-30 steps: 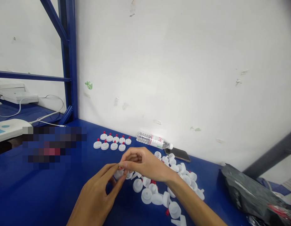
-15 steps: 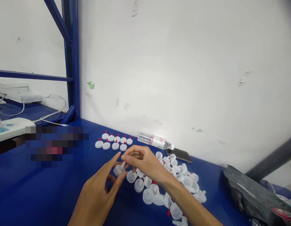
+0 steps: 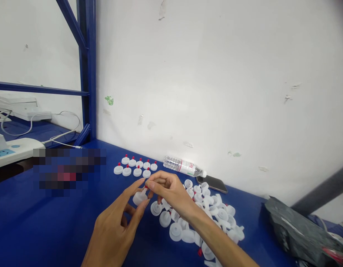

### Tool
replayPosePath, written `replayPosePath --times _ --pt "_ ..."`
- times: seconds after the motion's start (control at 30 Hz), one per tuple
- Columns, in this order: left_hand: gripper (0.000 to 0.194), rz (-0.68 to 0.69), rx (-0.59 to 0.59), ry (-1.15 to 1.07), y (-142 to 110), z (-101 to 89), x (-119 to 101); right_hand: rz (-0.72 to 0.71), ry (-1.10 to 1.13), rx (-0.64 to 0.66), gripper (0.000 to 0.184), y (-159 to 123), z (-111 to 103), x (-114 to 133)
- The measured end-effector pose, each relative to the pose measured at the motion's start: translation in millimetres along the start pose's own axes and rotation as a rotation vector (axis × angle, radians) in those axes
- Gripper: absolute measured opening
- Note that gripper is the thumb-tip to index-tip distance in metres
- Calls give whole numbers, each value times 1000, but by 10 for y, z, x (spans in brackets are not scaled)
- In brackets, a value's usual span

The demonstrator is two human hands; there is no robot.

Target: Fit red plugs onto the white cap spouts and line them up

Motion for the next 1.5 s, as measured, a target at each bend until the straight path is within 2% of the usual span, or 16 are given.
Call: replayPosePath --times 0.27,0.53,0.73,0.87,1.07,1.17,1.4,1.5 --pt "53 -15 -31 24 0 8 41 -55 -73 27 24 -25 19 21" --pt "53 -34 -59 36 -32 -21 18 -77 -407 -74 11 -84 85 203" --pt "46 4 -76 65 -13 -21 -32 -78 -451 -52 9 -87 130 243" --pt "51 7 -65 90 -25 -22 -3 -87 -473 -72 6 -78 117 214" --pt "62 -19 13 105 -36 20 71 -91 -647 -32 7 -63 91 154" --pt "60 -12 1 104 -29 20 54 -33 -793 -64 11 -38 -40 106" --pt "44 -38 -10 129 -18 7 84 133 -987 -213 12 212 -646 -124" --pt "43 -39 -25 126 -19 2 92 194 -1018 -183 18 337 -747 -273"
Point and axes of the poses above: each hand's wrist, its own y-axis towards the middle knuckle, its own z-axis out of the palm, x = y × z, the point moved 3 cm from there along y, towards the middle knuckle, and after that the axes turned 11 degrees about x, right-handed, at the moved point
